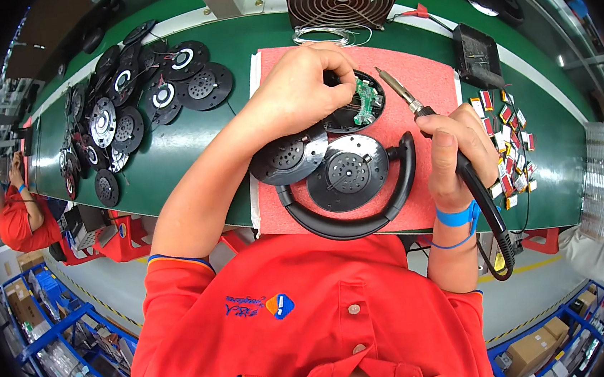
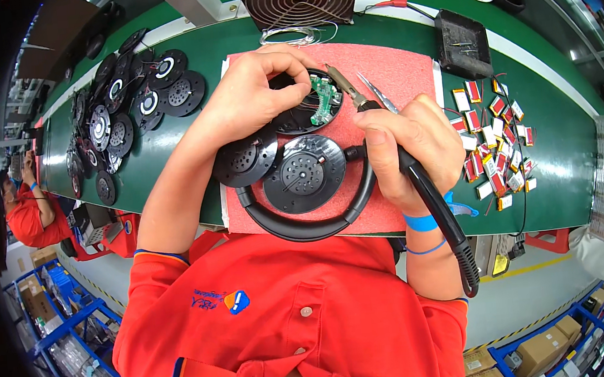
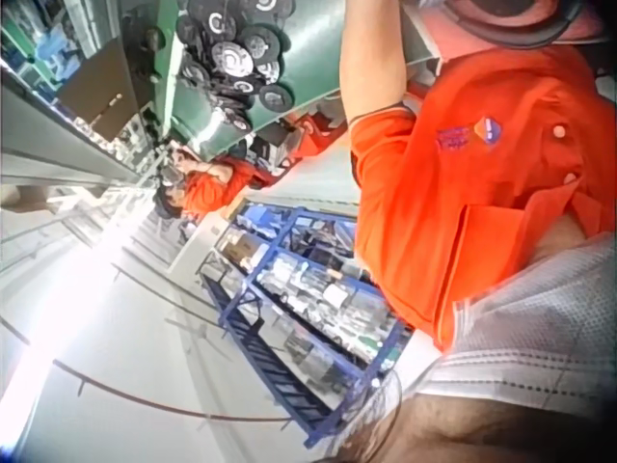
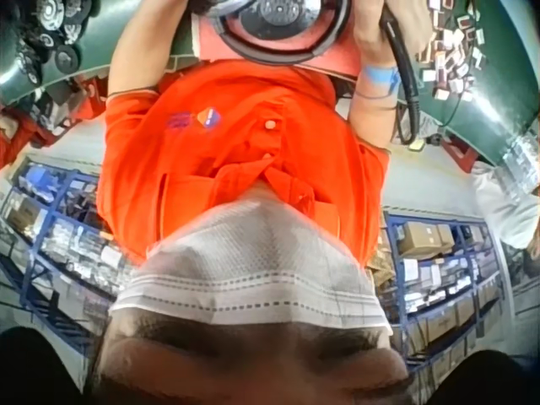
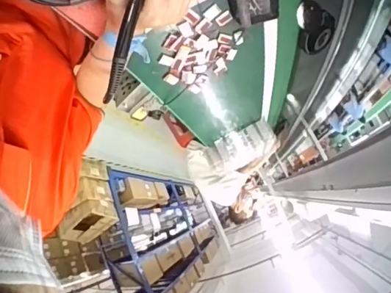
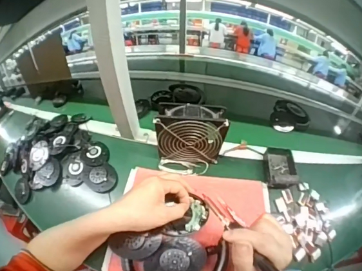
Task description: Soldering internal wires to a circuit board inside a headphone speaker housing.
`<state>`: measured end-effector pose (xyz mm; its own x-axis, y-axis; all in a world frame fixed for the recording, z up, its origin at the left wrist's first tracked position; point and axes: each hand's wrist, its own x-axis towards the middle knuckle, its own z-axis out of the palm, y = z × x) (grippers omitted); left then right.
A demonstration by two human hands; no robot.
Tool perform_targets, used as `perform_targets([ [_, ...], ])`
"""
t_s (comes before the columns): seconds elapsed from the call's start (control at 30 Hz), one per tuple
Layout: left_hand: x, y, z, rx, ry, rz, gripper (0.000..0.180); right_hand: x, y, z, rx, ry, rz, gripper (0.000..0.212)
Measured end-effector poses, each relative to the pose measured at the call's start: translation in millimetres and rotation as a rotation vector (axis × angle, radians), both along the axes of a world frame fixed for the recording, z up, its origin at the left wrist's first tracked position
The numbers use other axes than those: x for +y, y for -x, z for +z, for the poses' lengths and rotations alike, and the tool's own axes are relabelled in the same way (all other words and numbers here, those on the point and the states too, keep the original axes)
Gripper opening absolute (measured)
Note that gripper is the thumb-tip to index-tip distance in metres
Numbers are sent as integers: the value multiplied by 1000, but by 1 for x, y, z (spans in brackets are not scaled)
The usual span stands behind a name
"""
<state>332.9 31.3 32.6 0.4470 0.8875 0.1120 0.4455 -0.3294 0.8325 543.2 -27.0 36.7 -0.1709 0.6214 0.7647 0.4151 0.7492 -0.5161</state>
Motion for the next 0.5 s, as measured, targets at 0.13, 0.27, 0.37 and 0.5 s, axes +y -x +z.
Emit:
perform_targets([
  [0.13, 1, 1, -5, -108, -54, 25, 10, 1, -1, -1, 34, -3, 1, 4],
  [0.27, 1, 1, -6, -60, -134, -12, 9, 1, -1, -2, 30, -5, -2, 4],
  [0.37, 2, 0, -7, -10, -211, -51, 9, 0, 0, 0, 32, -4, -1, 4],
  [0.5, 3, -1, -7, -3, -204, -57, 8, -3, -1, 3, -32, 34, -5, 18],
])
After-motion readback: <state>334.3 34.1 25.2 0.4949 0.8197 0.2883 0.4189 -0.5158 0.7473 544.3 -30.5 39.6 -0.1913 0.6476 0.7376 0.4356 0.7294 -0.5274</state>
